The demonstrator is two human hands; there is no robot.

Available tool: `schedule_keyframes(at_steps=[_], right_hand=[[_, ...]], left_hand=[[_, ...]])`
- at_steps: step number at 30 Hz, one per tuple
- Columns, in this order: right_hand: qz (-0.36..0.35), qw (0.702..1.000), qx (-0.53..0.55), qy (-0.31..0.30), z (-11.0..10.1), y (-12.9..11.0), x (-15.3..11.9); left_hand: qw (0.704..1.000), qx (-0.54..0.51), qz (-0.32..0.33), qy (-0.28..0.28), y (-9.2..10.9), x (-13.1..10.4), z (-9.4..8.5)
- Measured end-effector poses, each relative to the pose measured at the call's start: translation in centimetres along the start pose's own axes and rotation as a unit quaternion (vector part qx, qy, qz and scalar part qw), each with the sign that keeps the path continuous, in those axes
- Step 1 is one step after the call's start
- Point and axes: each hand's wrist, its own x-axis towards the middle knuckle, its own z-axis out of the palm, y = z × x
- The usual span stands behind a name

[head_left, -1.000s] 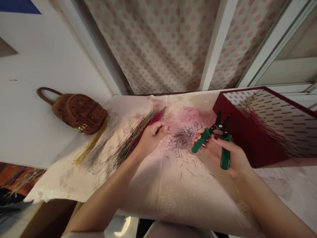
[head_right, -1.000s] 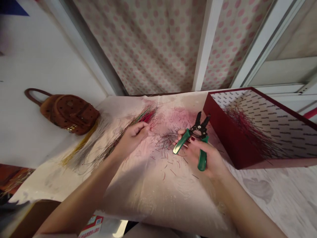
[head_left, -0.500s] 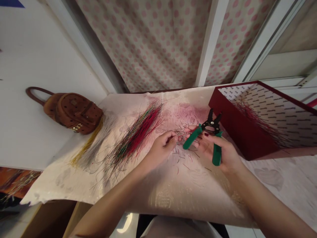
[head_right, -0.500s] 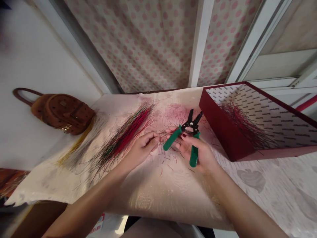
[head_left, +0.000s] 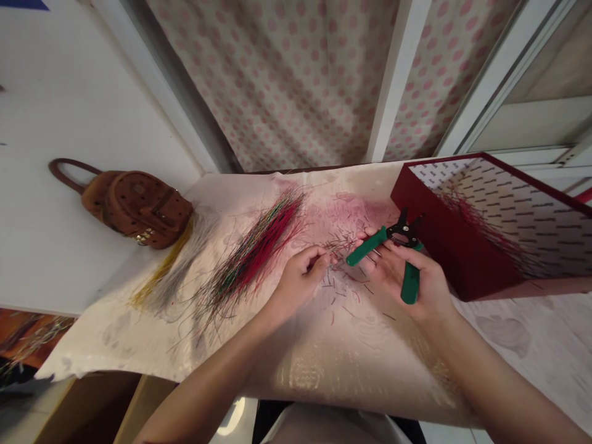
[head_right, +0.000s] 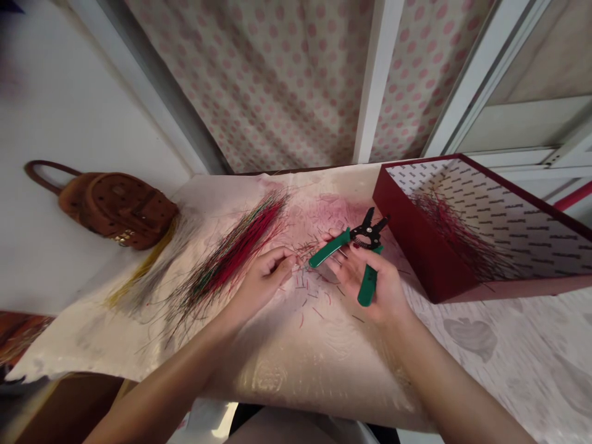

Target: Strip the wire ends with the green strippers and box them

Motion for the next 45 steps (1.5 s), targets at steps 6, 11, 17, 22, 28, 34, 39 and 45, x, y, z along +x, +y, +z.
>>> schedule_keyframes(at_steps=[6,11,17,22,28,34,39,45], right_hand=[[0.000,0.999,0.030,-0.026,-0.2,0.3,0.2],[0.030,0.998,0.036,-0.044,0.1,0.7,0.1],[0.026,0.998,0.039,-0.042,0.0,0.7,0.2],[0.018,0.999,0.025,-0.008,-0.1,0.6,0.2],[0.036,0.999,0.023,-0.020,0.3,0.6,0.2],[0.023,0.999,-0.017,-0.028,0.0,1.3,0.5],[0.027,0.995,-0.099,0.011,-0.6,3.0,0.3],[0.086,0.970,-0.225,-0.005,-1.6,4.5,-0.4]], left_hand=[[1.000,0.010,-0.010,-0.008,0.0,0.3,0.4],[0.998,0.049,0.030,-0.010,0.0,1.0,1.0],[0.997,0.054,0.055,0.012,0.2,1.8,1.6],[0.998,0.013,0.045,0.044,0.2,1.8,1.9],[0.998,-0.027,0.034,0.050,-0.1,2.1,2.1],[0.995,-0.056,0.025,0.074,0.0,2.1,1.6],[0.987,-0.067,0.012,0.145,0.2,2.1,1.0],[0.981,-0.105,0.018,0.159,0.6,1.7,0.9]])
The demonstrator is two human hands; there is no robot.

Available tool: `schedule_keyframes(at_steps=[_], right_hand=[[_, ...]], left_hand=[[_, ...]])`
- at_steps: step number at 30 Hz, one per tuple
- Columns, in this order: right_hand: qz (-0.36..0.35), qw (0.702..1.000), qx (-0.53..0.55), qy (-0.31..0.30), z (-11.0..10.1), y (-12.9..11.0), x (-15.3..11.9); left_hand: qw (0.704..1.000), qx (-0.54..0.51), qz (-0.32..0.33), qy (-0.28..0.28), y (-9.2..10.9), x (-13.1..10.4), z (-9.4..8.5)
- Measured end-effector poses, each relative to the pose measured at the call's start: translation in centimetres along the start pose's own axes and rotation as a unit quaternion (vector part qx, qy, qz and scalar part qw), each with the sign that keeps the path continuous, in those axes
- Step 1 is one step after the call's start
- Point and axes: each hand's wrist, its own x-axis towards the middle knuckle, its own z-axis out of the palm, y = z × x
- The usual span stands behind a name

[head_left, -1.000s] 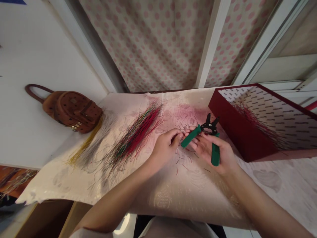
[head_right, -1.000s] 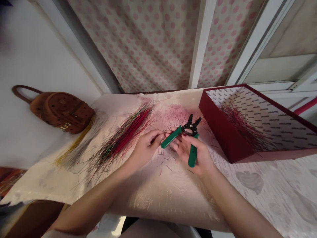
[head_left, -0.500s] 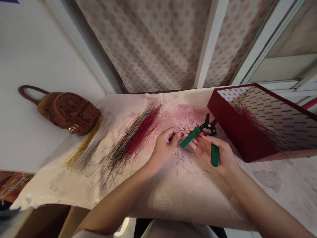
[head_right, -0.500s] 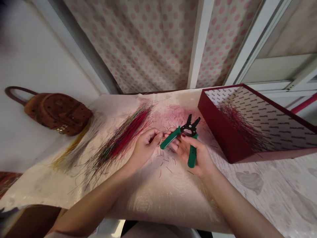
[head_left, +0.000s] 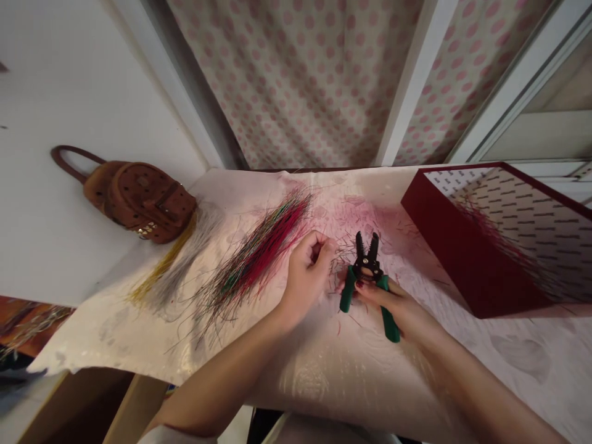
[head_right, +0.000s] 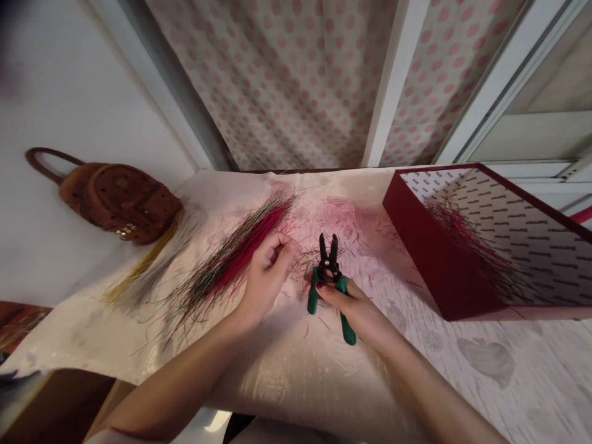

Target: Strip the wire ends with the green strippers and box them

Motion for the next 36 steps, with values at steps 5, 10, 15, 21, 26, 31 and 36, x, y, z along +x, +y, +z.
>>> schedule_keyframes(at_steps=[5,10,15,21,26,31,36], right_hand=[[-0.003,0.995,-0.075,-0.062,0.4,-0.6,-0.2],[-0.020,0.989,-0.126,-0.079,1.2,-1.6,-0.3],[-0.030,0.982,-0.171,-0.075,1.8,-2.4,-0.6],[-0.032,0.979,-0.187,-0.068,2.0,-2.6,-0.9],[-0.030,0.978,-0.199,-0.056,2.2,-2.5,-1.0],[-0.033,0.974,-0.215,-0.067,2.3,-2.7,-1.0],[-0.032,0.971,-0.228,-0.061,2.3,-2.4,-0.9]], left_hand=[[1.000,-0.003,0.011,-0.016,0.0,-0.4,0.0],[0.999,0.006,0.034,-0.021,-0.5,-0.7,0.0],[0.999,0.028,0.040,-0.021,-0.8,-0.8,0.0],[0.997,0.043,0.054,-0.019,-0.8,-1.0,0.0],[0.994,0.079,0.079,-0.001,-0.9,-1.0,0.1],[0.991,0.107,0.077,0.000,-0.7,-1.0,0.0],[0.987,0.132,0.092,0.003,-0.5,-1.1,0.0]])
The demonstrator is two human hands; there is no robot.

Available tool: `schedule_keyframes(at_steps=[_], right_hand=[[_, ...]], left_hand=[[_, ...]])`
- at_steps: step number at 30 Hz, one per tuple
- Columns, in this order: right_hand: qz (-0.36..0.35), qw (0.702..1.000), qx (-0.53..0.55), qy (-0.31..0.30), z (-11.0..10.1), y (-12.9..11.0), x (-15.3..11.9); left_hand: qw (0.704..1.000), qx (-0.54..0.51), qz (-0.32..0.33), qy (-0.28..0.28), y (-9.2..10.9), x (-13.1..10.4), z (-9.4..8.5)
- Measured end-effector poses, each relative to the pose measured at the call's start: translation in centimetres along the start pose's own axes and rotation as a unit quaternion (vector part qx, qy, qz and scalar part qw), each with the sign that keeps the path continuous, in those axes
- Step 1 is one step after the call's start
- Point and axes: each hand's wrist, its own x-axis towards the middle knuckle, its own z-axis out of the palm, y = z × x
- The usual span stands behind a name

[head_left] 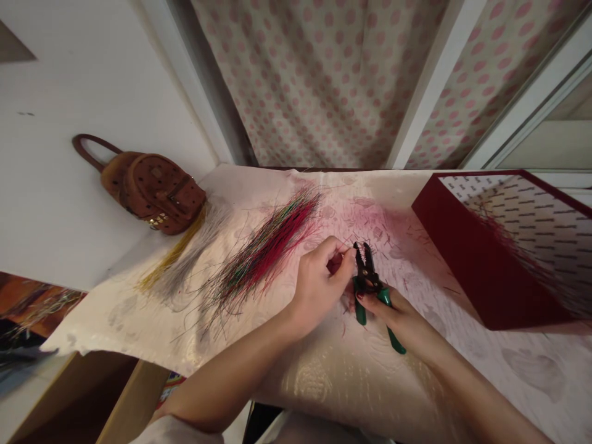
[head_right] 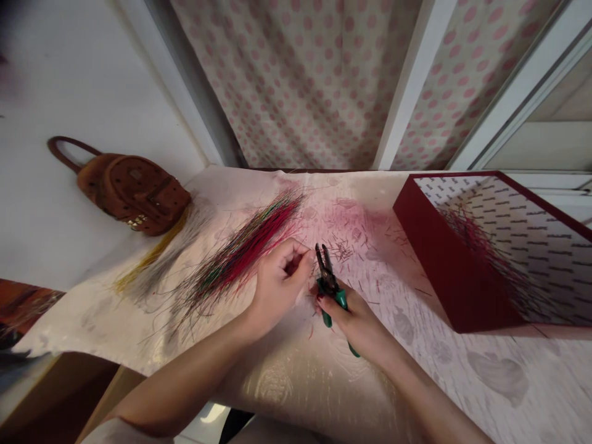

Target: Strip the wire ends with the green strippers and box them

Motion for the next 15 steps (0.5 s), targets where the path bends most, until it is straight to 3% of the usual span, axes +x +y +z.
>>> schedule_keyframes(at_steps=[15], right_hand=[[0.003,1.000,-0.021,0.006,0.04,0.10,-0.21]], left_hand=[[0.999,0.031,0.017,0.013,0.00,-0.12,-0.11]])
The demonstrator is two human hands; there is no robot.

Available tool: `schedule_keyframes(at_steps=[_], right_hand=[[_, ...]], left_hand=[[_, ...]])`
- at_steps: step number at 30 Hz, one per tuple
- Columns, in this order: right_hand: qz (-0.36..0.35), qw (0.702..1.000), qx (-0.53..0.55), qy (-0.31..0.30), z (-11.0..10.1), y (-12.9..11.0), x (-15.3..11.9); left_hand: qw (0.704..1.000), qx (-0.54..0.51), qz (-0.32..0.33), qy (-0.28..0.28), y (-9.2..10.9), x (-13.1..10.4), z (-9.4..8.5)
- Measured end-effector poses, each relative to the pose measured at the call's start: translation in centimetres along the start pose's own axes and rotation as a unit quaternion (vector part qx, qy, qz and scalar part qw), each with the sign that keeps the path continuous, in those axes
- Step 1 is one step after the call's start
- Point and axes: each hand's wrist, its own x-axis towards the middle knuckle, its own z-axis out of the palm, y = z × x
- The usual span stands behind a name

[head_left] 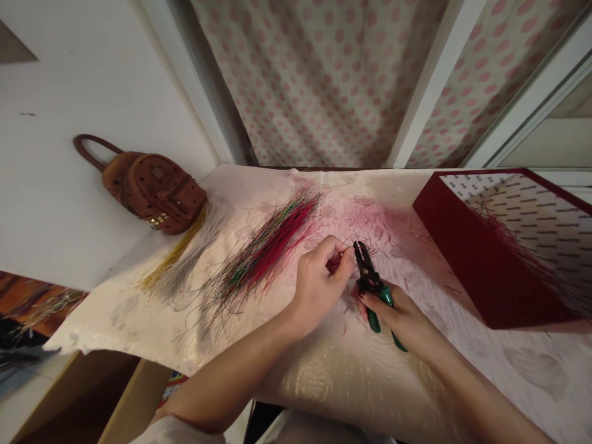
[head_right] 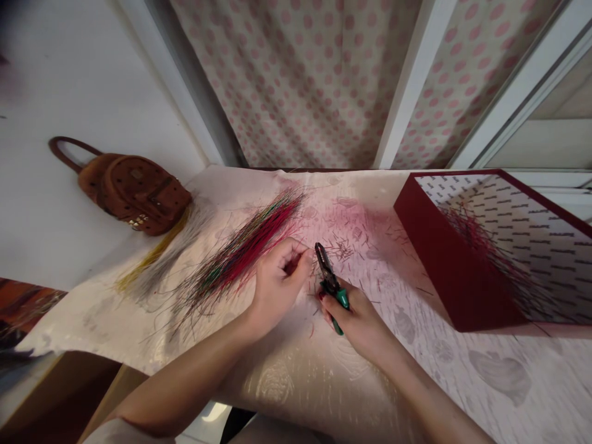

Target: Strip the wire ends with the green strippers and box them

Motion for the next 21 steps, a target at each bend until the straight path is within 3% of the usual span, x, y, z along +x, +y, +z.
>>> schedule_keyframes(at_steps=[21], right_hand=[[-0.014,0.996,-0.084,0.034,-0.02,0.37,0.02]], left_hand=[[1.000,0.004,0.002,0.003,0.11,-0.19,0.19]])
